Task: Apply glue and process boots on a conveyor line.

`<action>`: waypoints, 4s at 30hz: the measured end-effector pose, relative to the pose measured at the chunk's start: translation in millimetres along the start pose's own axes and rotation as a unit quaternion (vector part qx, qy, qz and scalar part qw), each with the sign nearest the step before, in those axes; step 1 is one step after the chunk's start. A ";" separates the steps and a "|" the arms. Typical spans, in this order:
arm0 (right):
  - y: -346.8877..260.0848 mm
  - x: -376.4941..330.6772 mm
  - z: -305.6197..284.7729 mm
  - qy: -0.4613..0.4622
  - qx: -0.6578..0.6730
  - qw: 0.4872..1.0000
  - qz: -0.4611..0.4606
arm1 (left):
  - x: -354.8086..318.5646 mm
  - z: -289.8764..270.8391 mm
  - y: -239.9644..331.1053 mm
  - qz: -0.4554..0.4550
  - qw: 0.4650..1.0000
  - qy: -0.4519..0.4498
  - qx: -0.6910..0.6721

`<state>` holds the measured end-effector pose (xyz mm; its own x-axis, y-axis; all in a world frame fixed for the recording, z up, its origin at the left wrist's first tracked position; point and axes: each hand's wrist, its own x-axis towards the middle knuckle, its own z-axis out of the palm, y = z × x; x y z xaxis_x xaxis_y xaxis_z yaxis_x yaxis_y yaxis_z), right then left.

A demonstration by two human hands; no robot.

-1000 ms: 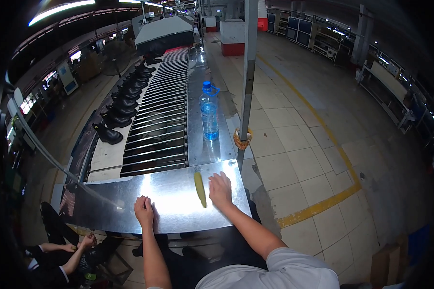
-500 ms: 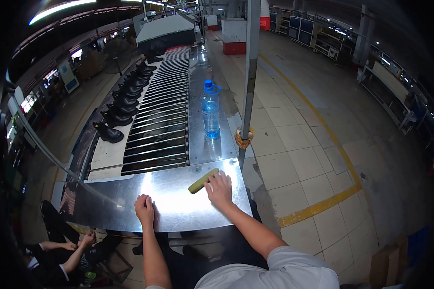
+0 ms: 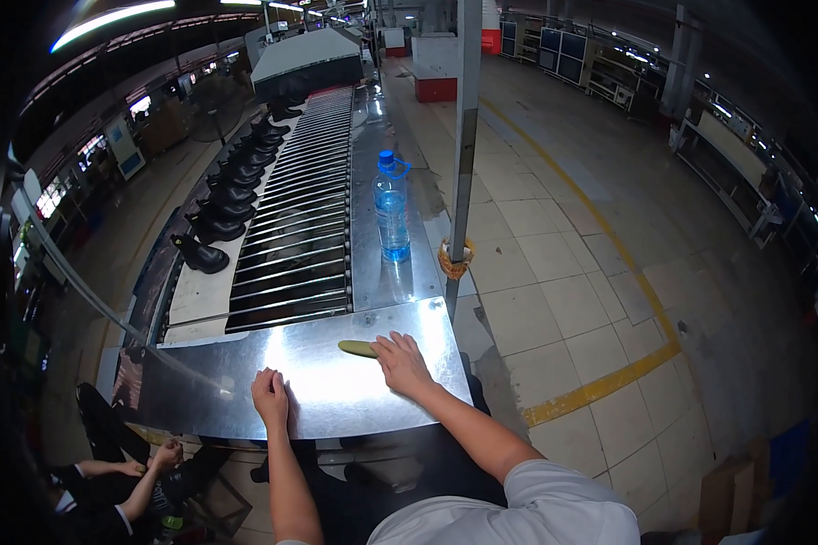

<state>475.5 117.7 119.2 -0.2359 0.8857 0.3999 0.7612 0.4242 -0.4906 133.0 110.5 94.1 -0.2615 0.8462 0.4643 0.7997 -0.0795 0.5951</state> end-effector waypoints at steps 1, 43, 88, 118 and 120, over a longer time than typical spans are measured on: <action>0.5 -0.3 -3.1 0.000 0.000 1.000 0.003 | -0.1 0.2 2.1 0.001 1.000 -0.003 -0.003; 6.2 2.6 -7.0 0.117 -0.010 0.990 0.083 | 3.5 2.3 5.0 0.019 1.000 0.000 -0.014; -6.6 -63.9 -38.8 -0.070 -0.076 0.993 -0.051 | -5.9 -7.5 22.1 0.053 0.998 -0.038 -0.003; -12.3 -45.8 -38.3 -0.040 -0.034 0.997 -0.051 | -8.1 -4.6 10.9 -0.018 1.000 -0.014 -0.015; -12.9 -45.8 -37.4 -0.037 -0.033 0.997 -0.055 | -8.1 -5.6 11.5 -0.015 1.000 -0.021 -0.012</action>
<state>499.1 64.6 136.2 -0.3634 0.8467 0.3886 0.7655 0.5091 -0.3935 141.3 99.7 100.9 -0.2622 0.8693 0.4190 0.7790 -0.0656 0.6235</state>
